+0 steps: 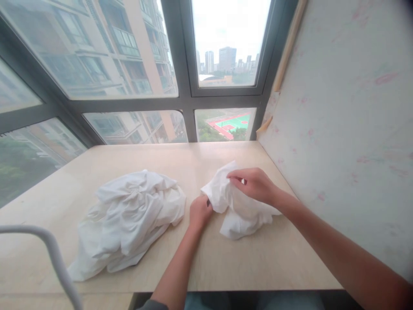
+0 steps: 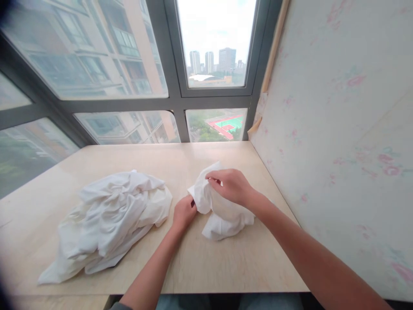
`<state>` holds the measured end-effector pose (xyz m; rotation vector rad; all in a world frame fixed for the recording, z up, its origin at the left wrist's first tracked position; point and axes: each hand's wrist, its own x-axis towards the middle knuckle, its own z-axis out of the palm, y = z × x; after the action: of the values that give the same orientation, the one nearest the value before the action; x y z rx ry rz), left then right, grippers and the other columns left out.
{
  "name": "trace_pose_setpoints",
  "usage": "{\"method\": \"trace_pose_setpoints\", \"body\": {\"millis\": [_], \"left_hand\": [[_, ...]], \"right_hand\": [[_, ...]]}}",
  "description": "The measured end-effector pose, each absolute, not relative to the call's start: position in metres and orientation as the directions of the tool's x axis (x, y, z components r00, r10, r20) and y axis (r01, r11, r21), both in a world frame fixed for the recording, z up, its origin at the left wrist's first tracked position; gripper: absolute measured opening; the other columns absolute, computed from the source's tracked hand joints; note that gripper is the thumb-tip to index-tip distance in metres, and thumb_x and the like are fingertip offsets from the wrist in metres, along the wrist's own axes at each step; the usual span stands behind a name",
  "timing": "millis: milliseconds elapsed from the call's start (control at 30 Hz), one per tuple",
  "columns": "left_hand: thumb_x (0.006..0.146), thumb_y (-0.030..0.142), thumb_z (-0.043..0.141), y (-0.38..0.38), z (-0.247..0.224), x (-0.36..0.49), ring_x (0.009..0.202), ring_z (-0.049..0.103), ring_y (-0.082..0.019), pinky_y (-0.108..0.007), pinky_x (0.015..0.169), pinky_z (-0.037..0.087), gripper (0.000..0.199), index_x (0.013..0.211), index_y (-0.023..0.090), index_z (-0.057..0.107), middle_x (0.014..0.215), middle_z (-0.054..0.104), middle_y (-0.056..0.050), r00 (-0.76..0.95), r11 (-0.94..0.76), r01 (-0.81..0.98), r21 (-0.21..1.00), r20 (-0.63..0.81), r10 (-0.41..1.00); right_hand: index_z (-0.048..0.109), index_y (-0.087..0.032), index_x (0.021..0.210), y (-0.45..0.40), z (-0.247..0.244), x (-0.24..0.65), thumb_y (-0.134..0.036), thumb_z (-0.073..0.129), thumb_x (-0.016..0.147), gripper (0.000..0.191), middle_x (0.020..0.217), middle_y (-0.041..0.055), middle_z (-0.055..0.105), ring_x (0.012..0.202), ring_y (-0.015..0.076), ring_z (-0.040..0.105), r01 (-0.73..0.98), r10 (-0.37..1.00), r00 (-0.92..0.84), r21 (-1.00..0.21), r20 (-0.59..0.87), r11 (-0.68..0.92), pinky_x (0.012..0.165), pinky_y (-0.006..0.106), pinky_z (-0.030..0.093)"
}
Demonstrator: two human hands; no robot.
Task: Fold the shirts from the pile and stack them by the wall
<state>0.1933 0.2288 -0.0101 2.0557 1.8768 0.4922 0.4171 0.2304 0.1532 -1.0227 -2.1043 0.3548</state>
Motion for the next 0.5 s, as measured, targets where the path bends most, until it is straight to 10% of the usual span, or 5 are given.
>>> {"method": "trace_pose_setpoints", "body": {"millis": [233, 500], "left_hand": [[0.091, 0.021, 0.041, 0.237, -0.018, 0.186, 0.085, 0.063, -0.019, -0.028, 0.074, 0.043, 0.029, 0.116, 0.021, 0.056, 0.092, 0.069, -0.005, -0.123, -0.051, 0.764, 0.643, 0.222, 0.967], [0.092, 0.033, 0.036, 0.204, -0.004, 0.195, 0.099, 0.061, -0.022, -0.033, 0.080, 0.051, 0.035, 0.116, 0.014, 0.054, 0.115, 0.061, -0.015, -0.284, -0.042, 0.626, 0.779, 0.277, 0.918]], "right_hand": [[0.068, -0.018, 0.096, 0.224, 0.039, 0.521, -0.033, 0.046, 0.082, 0.030, 0.072, 0.0041, 0.071, 0.059, 0.0168, 0.061, 0.628, 0.897, 0.359, -0.778, 0.258, -0.028, 0.059, 0.027, 0.047], [0.068, -0.014, 0.099, 0.188, -0.030, 0.559, -0.038, 0.043, 0.082, 0.039, 0.077, 0.0090, 0.072, 0.068, 0.0218, 0.065, 0.583, 0.845, 0.487, -0.803, 0.221, -0.126, 0.063, 0.030, 0.051]]}}
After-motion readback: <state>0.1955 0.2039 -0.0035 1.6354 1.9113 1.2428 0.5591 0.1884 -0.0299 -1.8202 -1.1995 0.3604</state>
